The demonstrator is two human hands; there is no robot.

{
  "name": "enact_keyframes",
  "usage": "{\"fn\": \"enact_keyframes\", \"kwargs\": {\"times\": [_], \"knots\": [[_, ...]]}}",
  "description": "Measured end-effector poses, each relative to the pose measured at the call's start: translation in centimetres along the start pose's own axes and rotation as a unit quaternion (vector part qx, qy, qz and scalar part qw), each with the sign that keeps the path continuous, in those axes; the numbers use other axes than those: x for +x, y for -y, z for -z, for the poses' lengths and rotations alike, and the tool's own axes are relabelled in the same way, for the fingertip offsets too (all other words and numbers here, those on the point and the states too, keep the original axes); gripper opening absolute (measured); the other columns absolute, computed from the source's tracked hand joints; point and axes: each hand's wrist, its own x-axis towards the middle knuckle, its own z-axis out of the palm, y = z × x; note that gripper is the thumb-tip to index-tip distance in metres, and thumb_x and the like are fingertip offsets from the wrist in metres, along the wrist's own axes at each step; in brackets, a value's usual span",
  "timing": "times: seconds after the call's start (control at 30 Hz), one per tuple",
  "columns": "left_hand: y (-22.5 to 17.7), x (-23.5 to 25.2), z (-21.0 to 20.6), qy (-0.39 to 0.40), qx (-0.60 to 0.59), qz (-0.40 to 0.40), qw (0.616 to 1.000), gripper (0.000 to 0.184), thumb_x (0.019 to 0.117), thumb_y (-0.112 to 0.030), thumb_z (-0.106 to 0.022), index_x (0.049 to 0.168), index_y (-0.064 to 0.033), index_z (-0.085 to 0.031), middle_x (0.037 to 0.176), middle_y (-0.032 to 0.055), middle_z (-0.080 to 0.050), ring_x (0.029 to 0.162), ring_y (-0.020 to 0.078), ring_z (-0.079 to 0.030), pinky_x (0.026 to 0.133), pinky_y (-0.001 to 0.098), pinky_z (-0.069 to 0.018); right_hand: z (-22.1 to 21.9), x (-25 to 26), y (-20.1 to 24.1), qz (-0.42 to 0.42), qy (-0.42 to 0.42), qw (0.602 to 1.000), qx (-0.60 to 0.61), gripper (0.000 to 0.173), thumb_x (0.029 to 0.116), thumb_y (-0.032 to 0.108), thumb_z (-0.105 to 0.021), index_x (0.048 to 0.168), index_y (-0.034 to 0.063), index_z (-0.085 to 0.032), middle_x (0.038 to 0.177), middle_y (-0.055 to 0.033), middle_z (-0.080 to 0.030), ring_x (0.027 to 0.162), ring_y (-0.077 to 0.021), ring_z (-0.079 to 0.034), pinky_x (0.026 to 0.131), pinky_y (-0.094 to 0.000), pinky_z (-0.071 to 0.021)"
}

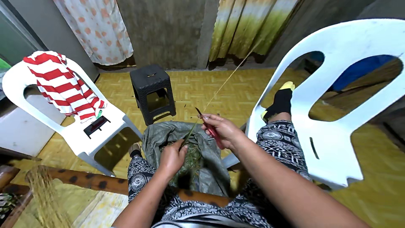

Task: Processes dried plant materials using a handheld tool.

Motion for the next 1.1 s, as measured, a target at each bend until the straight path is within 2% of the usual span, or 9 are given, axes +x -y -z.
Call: {"fn": "enact_keyframes", "kwargs": {"times": [0.07,0.13,0.2,0.23,0.3,0.53,0.77,0.97,1.1], "knots": [[0.7,-0.1,-0.1,0.009,0.005,0.006,1.000,0.038,0.1093,-0.025,-0.047,0.131,-0.0006,-0.066,0.106,0.0183,-0.072,0.093,0.0283,-0.070,0.090,0.0476,-0.0540,0.3,0.2,-0.1,0.032,-0.030,0.997,-0.060,0.027,0.1092,0.021,-0.051,0.129,0.0082,-0.064,0.082,-0.0011,-0.062,0.059,-0.0053,-0.053,0.054,-0.0190,-0.0440],[1.0,0.0,-0.2,0.005,0.019,0.005,1.000,0.038,0.1106,-0.024,-0.043,0.124,0.0020,-0.068,0.105,0.0190,-0.072,0.094,0.0294,-0.070,0.091,0.0481,-0.0543,0.6,-0.1,-0.5,0.100,-0.050,0.971,-0.213,0.032,0.1104,0.021,-0.049,0.135,0.0057,-0.062,0.098,-0.0080,-0.066,0.076,-0.0134,-0.058,0.071,-0.0307,-0.0483],[0.7,0.2,-0.2,0.002,0.039,0.016,0.999,0.040,0.1116,-0.024,-0.041,0.126,0.0021,-0.068,0.107,0.0206,-0.072,0.099,0.0318,-0.070,0.095,0.0503,-0.0532,0.5,-0.9,-1.2,0.166,-0.041,0.911,-0.374,0.038,0.1108,0.025,-0.048,0.139,0.0039,-0.061,0.121,-0.0189,-0.069,0.106,-0.0308,-0.068,0.095,-0.0519,-0.0525],[0.5,0.4,-0.2,0.001,0.051,0.022,0.998,0.041,0.1119,-0.025,-0.040,0.128,0.0016,-0.067,0.109,0.0210,-0.072,0.101,0.0327,-0.070,0.096,0.0512,-0.0526,0.1,-1.5,-1.7,0.190,-0.028,0.880,-0.434,0.041,0.1111,0.028,-0.046,0.140,0.0035,-0.061,0.128,-0.0220,-0.067,0.117,-0.0372,-0.065,0.102,-0.0585,-0.0487],[0.1,0.8,-0.2,-0.003,0.069,0.031,0.997,0.042,0.1121,-0.026,-0.039,0.130,0.0010,-0.066,0.113,0.0214,-0.072,0.106,0.0339,-0.070,0.098,0.0526,-0.0519,-1.0,-2.7,-3.2,0.224,0.002,0.829,-0.512,0.045,0.1115,0.032,-0.042,0.141,0.0047,-0.061,0.130,-0.0223,-0.067,0.123,-0.0402,-0.063,0.107,-0.0612,-0.0443],[-1.5,1.1,0.0,0.020,0.108,0.073,0.991,0.037,0.1099,-0.021,-0.041,0.111,0.0052,-0.067,0.108,0.0218,-0.070,0.106,0.0340,-0.068,0.095,0.0515,-0.0514,-3.0,-4.4,-6.1,0.282,-0.007,0.766,-0.577,0.042,0.1096,0.029,-0.045,0.139,0.0051,-0.064,0.118,-0.0222,-0.071,0.113,-0.0425,-0.067,0.099,-0.0594,-0.0484],[-0.8,0.8,-0.1,0.018,0.081,0.042,0.996,0.040,0.1116,-0.024,-0.041,0.128,0.0014,-0.066,0.114,0.0213,-0.071,0.108,0.0339,-0.069,0.099,0.0514,-0.0511,-1.7,-2.8,-5.8,0.301,-0.056,0.741,-0.598,0.039,0.1077,0.026,-0.050,0.136,0.0055,-0.066,0.114,-0.0238,-0.071,0.109,-0.0450,-0.067,0.094,-0.0625,-0.0486],[0.0,0.1,-0.5,0.012,0.093,0.022,0.995,0.040,0.1116,-0.024,-0.040,0.126,0.0027,-0.067,0.110,0.0218,-0.072,0.104,0.0343,-0.070,0.096,0.0518,-0.0524,-0.5,-1.9,-5.5,0.305,-0.079,0.729,-0.608,0.037,0.1076,0.026,-0.051,0.135,0.0055,-0.066,0.113,-0.0246,-0.071,0.108,-0.0458,-0.067,0.092,-0.0629,-0.0485],[0.3,-0.5,-0.4,0.000,0.096,0.016,0.995,0.040,0.1114,-0.022,-0.041,0.128,0.0036,-0.067,0.115,0.0227,-0.071,0.108,0.0353,-0.070,0.099,0.0521,-0.0515,0.8,-0.7,-3.5,0.263,-0.118,0.753,-0.591,0.039,0.1096,0.027,-0.048,0.137,0.0044,-0.064,0.114,-0.0271,-0.069,0.111,-0.0484,-0.065,0.095,-0.0651,-0.0467]]}}
